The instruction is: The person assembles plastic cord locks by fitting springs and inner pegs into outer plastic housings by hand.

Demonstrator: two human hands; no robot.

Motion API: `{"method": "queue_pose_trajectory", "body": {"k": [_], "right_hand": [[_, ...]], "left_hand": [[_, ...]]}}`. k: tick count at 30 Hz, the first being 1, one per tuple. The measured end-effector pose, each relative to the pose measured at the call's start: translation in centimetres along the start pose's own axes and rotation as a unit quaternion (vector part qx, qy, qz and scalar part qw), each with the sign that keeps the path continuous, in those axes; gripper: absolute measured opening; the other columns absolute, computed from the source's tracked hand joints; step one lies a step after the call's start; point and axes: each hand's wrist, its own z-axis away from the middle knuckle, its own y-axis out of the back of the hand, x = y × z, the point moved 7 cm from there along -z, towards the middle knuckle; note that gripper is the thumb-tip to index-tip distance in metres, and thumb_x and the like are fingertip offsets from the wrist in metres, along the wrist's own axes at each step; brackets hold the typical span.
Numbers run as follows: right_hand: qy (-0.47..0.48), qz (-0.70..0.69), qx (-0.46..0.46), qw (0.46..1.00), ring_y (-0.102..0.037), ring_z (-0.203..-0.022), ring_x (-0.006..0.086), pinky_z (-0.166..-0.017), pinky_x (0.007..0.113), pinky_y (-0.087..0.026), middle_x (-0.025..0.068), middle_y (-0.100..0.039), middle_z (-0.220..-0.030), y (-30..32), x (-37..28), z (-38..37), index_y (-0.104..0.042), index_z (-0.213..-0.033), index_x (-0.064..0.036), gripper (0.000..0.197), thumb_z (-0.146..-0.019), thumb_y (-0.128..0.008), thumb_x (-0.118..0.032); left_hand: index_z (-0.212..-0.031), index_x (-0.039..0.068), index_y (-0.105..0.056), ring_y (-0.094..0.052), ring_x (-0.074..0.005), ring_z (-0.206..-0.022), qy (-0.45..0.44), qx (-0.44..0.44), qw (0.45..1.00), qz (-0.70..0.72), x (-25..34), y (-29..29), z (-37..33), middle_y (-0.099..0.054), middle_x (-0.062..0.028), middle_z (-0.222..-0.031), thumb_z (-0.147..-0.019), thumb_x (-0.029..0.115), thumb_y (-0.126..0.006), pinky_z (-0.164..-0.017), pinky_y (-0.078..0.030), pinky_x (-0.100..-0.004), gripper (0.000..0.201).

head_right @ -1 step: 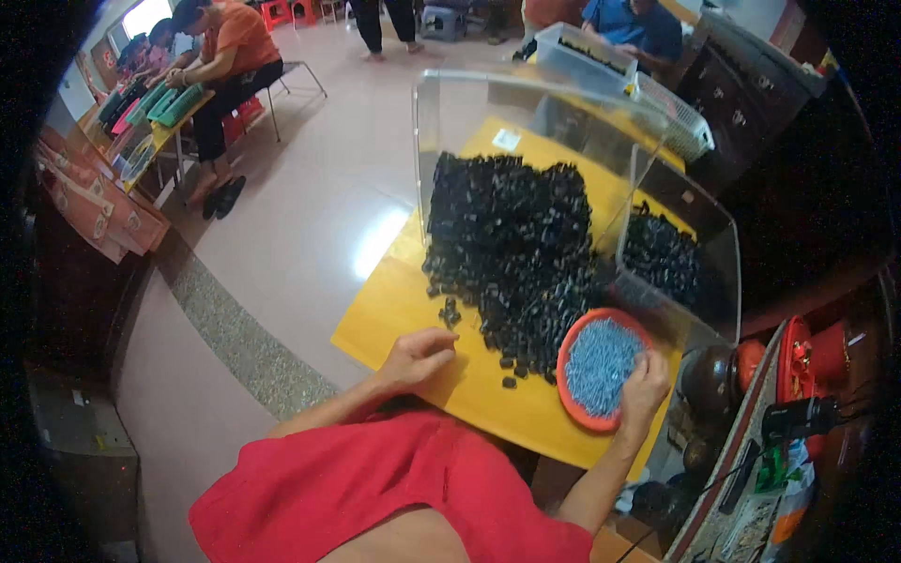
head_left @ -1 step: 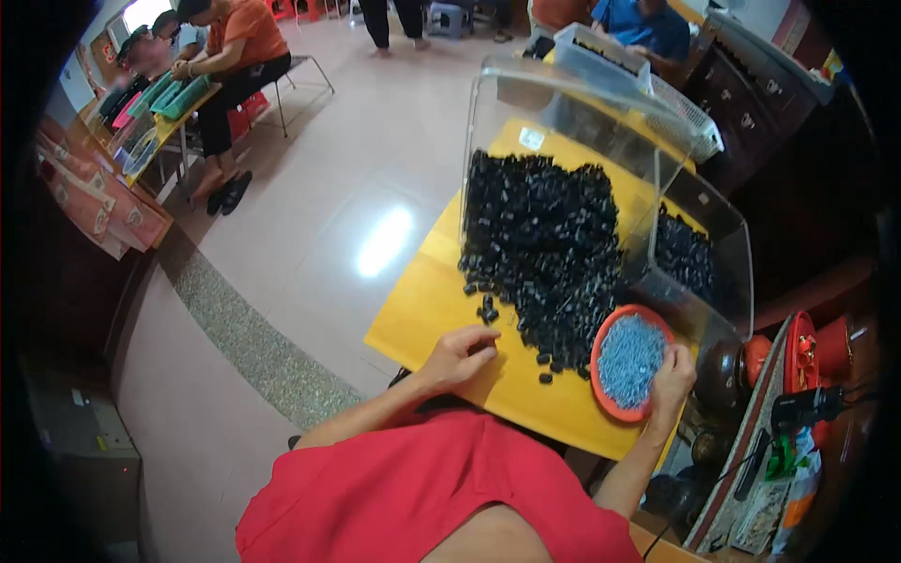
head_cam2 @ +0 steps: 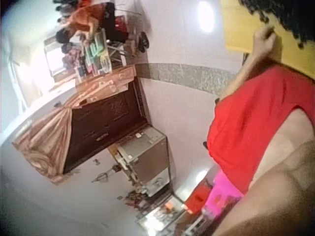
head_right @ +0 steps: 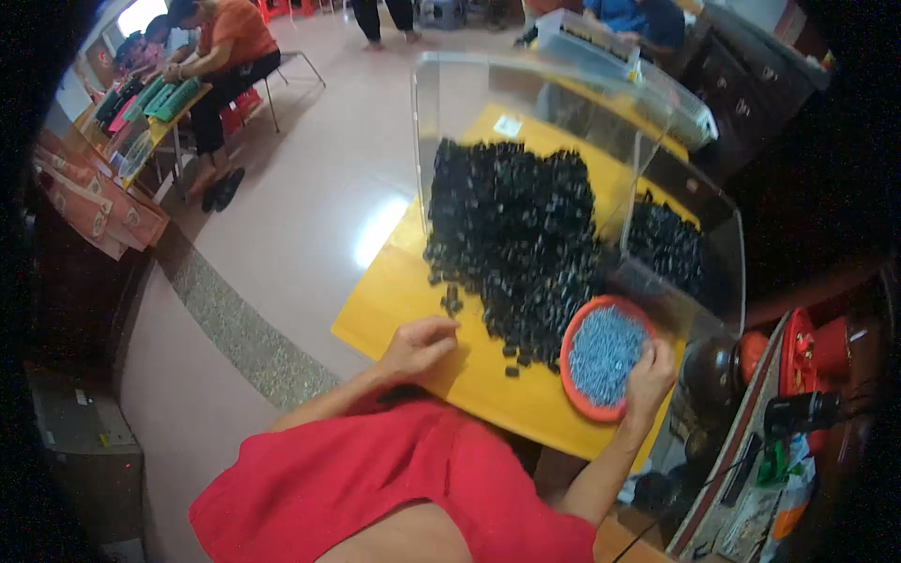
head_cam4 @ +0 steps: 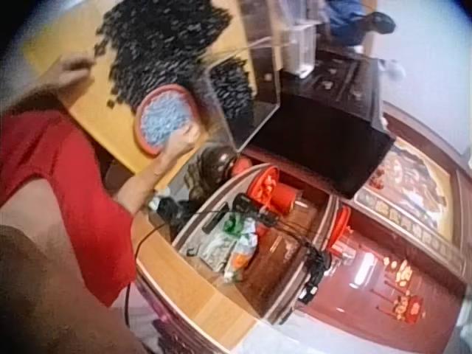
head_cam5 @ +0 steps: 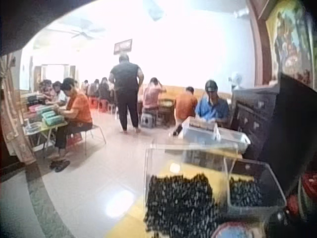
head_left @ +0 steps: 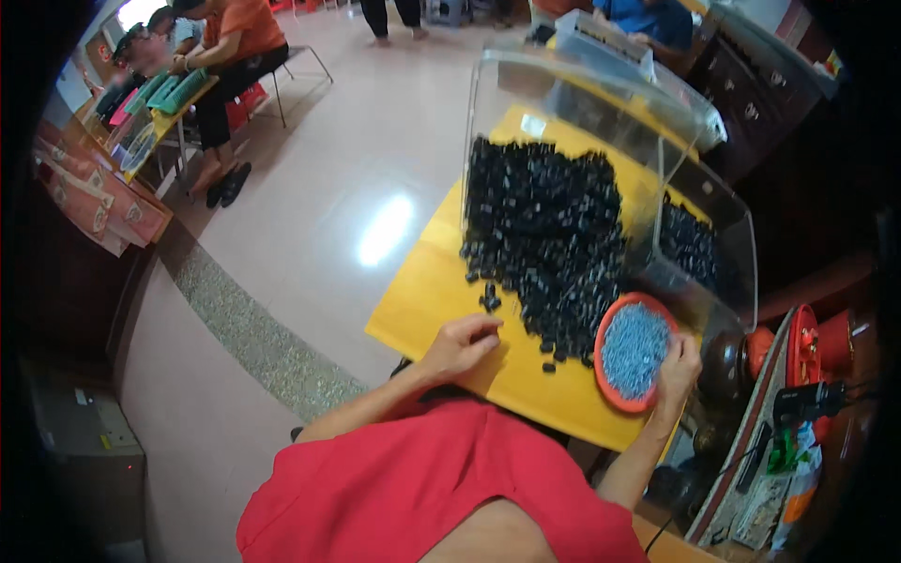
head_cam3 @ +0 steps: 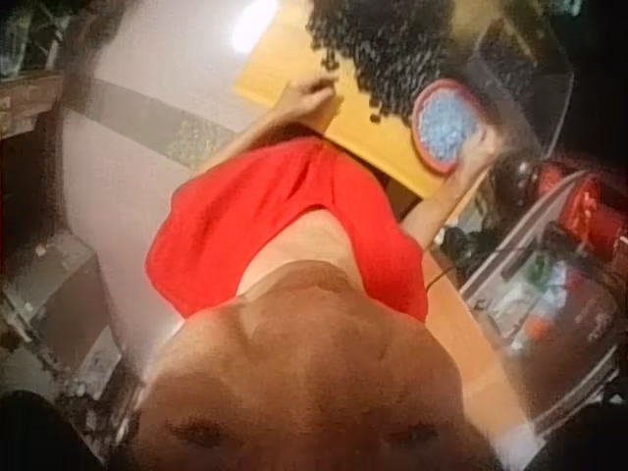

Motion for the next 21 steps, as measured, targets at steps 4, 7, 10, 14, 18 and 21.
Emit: {"method": "queue_pose_trajectory", "body": {"k": [4,7,10,14,18,21], "right_hand": [[-0.1,-0.219,-0.068,0.968,-0.042,-0.059,0.0061,-0.053,0.02,-0.035,-0.0023,-0.048,-0.066,0.2,-2.5,0.0,-0.057,-0.085,0.0005,0.01,-0.085,-0.052,-0.008],[-0.16,-0.445,-0.175,0.864,-0.046,-0.055,0.0044,-0.047,0.016,-0.035,-0.0018,-0.051,-0.067,-2.6,-5.8,2.5,-0.059,-0.089,-0.0025,0.008,-0.084,-0.053,-0.004],[-0.192,-0.538,-0.28,0.771,-0.052,-0.056,0.0075,-0.045,0.017,-0.039,0.0022,-0.056,-0.07,-5.9,-8.8,6.2,-0.059,-0.089,-0.0003,0.009,-0.081,-0.055,-0.001],[-0.166,-0.609,-0.383,0.675,-0.057,-0.069,0.0126,-0.058,0.022,-0.048,0.0088,-0.055,-0.089,-8.9,-13.0,10.5,-0.059,-0.083,0.0053,0.007,-0.078,-0.054,0.006],[-0.202,-0.611,-0.433,0.631,-0.058,-0.074,0.0142,-0.065,0.024,-0.049,0.0091,-0.054,-0.089,-10.3,-14.3,12.3,-0.059,-0.087,0.0062,0.011,-0.078,-0.053,0.007],[-0.182,-0.618,-0.443,0.623,-0.058,-0.076,0.0147,-0.067,0.025,-0.049,0.009,-0.054,-0.091,-10.7,-14.8,12.0,-0.059,-0.089,0.0065,0.013,-0.078,-0.052,0.007]], "left_hand": [[-0.101,-0.002,-0.058,-0.056,-0.0107,-0.081,0.095,0.02,0.986,0.136,-1.2,0.5,0.0,-0.061,-0.0044,-0.087,-0.08,0.008,-0.059,-0.074,-0.046,-0.0231,0.023],[-0.101,-0.003,-0.058,-0.057,-0.0097,-0.079,0.133,0.036,0.961,0.238,-2.0,0.9,-0.2,-0.061,-0.0046,-0.089,-0.081,0.006,-0.058,-0.07,-0.046,-0.0216,0.022],[-0.098,-0.002,-0.059,-0.057,-0.0105,-0.074,0.08,0.075,0.987,0.118,-1.4,2.1,-1.4,-0.061,-0.0043,-0.084,-0.08,0.003,-0.059,-0.065,-0.046,-0.0222,0.019],[-0.088,0.001,-0.061,-0.055,-0.0195,-0.065,-0.02,0.114,0.988,-0.103,1.3,4.0,-3.3,-0.055,-0.0089,-0.073,-0.074,-0.003,-0.059,-0.061,-0.045,-0.0287,0.015],[-0.087,0.005,-0.063,-0.052,-0.027,-0.072,-0.205,0.034,0.931,-0.3,3.4,2.6,-4.8,-0.052,-0.0091,-0.075,-0.063,-0.004,-0.059,-0.062,-0.043,-0.0361,0.026],[-0.086,0.006,-0.064,-0.051,-0.0259,-0.075,-0.215,-0.046,0.897,-0.384,3.9,1.5,-5.9,-0.051,-0.0092,-0.077,-0.061,0.0,-0.06,-0.065,-0.041,-0.0347,0.027]]}}
